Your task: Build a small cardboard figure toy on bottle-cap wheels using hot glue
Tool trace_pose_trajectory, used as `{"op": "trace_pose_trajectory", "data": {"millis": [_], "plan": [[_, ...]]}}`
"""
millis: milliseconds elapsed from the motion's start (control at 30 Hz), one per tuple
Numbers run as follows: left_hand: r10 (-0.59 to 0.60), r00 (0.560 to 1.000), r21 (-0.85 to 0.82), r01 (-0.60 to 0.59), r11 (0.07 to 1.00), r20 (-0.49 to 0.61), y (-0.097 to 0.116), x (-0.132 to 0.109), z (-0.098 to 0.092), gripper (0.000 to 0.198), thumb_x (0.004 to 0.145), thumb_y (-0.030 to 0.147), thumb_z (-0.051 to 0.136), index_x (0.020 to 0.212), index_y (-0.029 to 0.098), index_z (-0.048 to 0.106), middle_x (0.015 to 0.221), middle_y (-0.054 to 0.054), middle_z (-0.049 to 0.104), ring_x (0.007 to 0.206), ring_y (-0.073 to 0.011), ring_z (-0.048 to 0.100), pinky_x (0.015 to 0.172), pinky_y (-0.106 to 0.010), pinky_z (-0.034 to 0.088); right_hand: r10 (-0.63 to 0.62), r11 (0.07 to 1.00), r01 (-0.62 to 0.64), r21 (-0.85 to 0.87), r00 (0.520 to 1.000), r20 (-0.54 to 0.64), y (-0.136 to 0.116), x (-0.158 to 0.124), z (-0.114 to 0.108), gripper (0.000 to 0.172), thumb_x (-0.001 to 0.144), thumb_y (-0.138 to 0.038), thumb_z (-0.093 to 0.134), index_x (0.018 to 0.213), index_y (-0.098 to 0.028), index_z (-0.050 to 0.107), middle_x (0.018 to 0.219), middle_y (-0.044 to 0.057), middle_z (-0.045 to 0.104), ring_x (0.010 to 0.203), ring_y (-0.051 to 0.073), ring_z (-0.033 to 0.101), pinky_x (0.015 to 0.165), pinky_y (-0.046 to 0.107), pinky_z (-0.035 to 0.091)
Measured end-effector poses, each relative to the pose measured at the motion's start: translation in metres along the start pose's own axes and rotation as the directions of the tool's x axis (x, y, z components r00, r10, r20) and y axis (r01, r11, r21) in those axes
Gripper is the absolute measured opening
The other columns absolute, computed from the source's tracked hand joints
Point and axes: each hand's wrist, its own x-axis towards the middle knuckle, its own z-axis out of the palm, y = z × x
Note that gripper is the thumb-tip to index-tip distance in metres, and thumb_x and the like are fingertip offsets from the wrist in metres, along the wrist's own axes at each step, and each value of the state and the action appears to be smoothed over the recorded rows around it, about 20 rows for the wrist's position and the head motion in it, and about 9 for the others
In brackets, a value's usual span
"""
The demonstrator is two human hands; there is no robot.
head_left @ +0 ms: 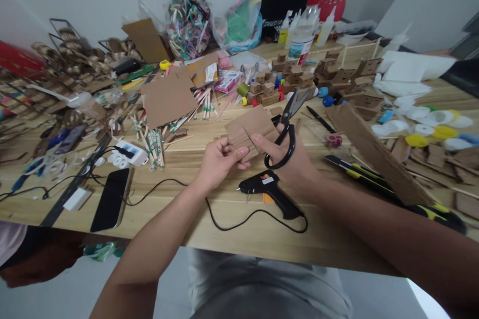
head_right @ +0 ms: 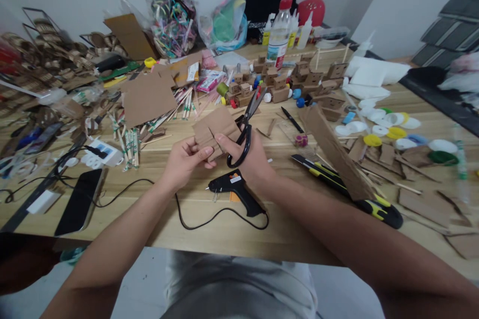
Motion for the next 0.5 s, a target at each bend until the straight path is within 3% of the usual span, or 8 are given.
{"op": "trace_pose_trajectory", "data": {"millis": [133, 267, 500], "plan": [[0.010, 0.999, 0.004, -0.010, 1.000, -0.038, -0.001, 0.002, -0.002, 0.057, 0.051, 0.056, 0.102, 0.080, 0.017, 0.071, 0.064, 0.001, 0.075, 0.056, -0.0164, 0.075, 0.055, -0.024, 0.064, 0.018, 1.000, -0.017, -0.006, 0.988, 0.152, -0.012, 0.001, -0.004, 0.036, 0.066, -0.054, 0.092, 0.077, -0.026, 0.072, 0.088, 0.005, 0.083, 0.091, 0.030, 0.079, 0.095, 0.047, 0.064], [0.019, 0.999, 0.034, -0.017, 0.999, -0.048, -0.001, 0.002, -0.004, 0.058, 0.051, 0.060, 0.101, 0.071, 0.018, 0.066, 0.058, 0.001, 0.071, 0.055, -0.0169, 0.075, 0.053, -0.023, 0.062, 0.030, 0.999, -0.038, 0.039, 0.979, 0.204, -0.008, 0.004, -0.002, 0.028, 0.065, -0.048, 0.092, 0.075, -0.030, 0.073, 0.088, 0.002, 0.083, 0.093, 0.029, 0.079, 0.097, 0.047, 0.063], [0.021, 0.999, 0.037, -0.022, 0.999, 0.036, 0.008, 0.001, -0.005, 0.070, 0.051, 0.079, 0.092, 0.072, 0.019, 0.063, 0.058, -0.001, 0.072, 0.059, -0.0204, 0.079, 0.056, -0.024, 0.064, 0.138, 0.961, -0.184, 0.208, 0.967, 0.216, 0.002, 0.009, -0.005, 0.023, 0.062, -0.035, 0.090, 0.077, -0.026, 0.075, 0.078, 0.000, 0.078, 0.069, 0.020, 0.070, 0.068, 0.035, 0.058]]}}
